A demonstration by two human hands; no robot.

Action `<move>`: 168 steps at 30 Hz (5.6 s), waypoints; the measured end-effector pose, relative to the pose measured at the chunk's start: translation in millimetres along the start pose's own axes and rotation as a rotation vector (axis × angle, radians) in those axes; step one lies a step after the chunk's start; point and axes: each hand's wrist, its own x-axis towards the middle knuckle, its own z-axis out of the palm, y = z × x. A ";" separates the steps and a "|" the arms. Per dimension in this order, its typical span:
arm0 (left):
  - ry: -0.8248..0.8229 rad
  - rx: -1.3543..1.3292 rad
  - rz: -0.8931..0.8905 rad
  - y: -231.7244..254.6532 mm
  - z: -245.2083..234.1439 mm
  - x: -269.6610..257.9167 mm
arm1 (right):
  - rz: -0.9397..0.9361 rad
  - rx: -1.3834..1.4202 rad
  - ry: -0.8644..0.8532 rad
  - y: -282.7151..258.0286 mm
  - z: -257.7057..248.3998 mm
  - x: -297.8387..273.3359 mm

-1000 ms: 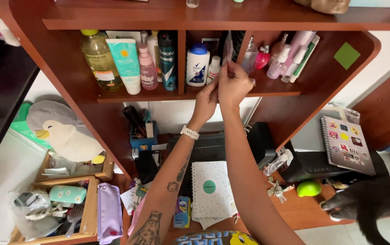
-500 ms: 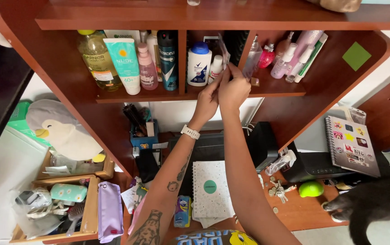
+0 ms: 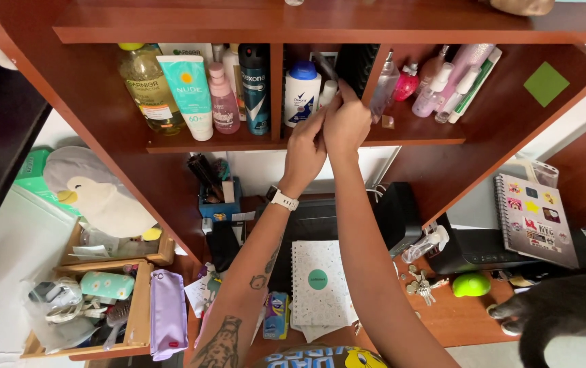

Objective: The person organizes items on a cluttered desk and shelves, moving papers, a stuffed toy, and small objects into drawers and storage areas. They open and close drawers, place items on shelves, and rearrange objects to tidy the space.

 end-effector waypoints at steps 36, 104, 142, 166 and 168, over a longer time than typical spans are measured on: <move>0.296 0.339 -0.728 -17.9 -306.4 -458.2 | -0.261 0.893 -0.794 14.1 -55.5 -497.8; 0.452 0.231 -0.637 -283.7 -551.2 -442.6 | 0.202 -0.029 -1.231 -202.6 388.9 -658.4; 0.206 -0.307 -0.970 -28.1 -470.7 -306.4 | -0.012 0.772 -1.036 -115.1 51.6 -470.9; 0.435 -1.800 -1.391 -38.8 -89.8 -411.5 | -0.765 0.007 -0.619 212.0 -141.6 -364.8; 0.474 -1.747 -1.343 -30.0 -61.6 -415.7 | -0.740 0.080 -0.700 221.1 -145.0 -352.8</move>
